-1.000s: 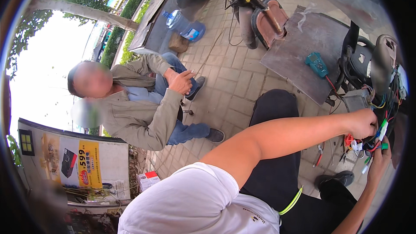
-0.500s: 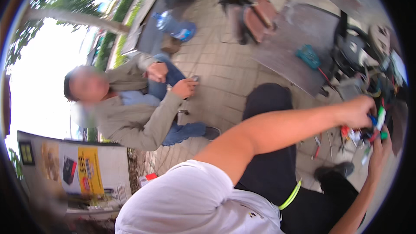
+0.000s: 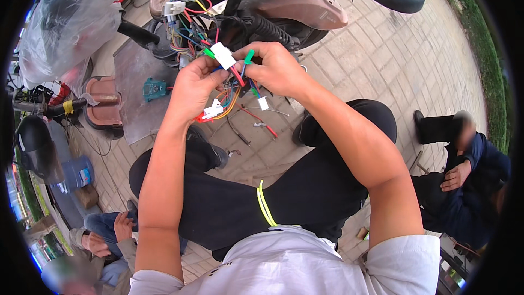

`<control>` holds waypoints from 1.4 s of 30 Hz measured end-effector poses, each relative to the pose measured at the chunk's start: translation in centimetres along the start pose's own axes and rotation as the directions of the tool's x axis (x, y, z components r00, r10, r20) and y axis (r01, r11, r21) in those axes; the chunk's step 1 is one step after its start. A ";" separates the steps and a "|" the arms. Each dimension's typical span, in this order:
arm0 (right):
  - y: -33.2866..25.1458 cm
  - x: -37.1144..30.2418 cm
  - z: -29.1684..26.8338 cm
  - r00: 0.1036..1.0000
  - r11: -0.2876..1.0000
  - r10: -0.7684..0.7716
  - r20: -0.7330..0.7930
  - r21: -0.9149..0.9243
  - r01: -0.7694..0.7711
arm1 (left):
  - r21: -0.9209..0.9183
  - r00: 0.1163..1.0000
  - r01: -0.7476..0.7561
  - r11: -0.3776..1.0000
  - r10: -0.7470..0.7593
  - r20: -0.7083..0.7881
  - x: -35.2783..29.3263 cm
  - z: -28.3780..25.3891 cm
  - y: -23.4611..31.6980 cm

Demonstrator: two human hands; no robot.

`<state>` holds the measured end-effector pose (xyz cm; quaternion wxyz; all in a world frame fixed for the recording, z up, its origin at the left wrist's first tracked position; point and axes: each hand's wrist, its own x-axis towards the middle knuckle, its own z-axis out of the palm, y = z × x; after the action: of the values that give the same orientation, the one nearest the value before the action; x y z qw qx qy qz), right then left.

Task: The person sits on the ground and repairs the wiring of a scooter. They use pliers to strip wire insulation and connect various colored wires and connectors. The person handles multiple wire bundles and connectors, organizing and joining them together.

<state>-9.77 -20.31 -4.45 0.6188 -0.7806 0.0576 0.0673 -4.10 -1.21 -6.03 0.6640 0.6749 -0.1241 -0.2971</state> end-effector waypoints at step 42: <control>0.9 1.3 0.5 0.997 0.950 0.075 0.035 0.301 -0.082 | 0.035 0.990 -0.119 0.992 0.121 -0.066 0.1 -0.1 -0.3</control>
<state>-8.67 -20.07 -5.67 0.7282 -0.6731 0.0912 0.0912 -4.04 -1.14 -6.38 0.6740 0.6861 -0.1462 -0.2316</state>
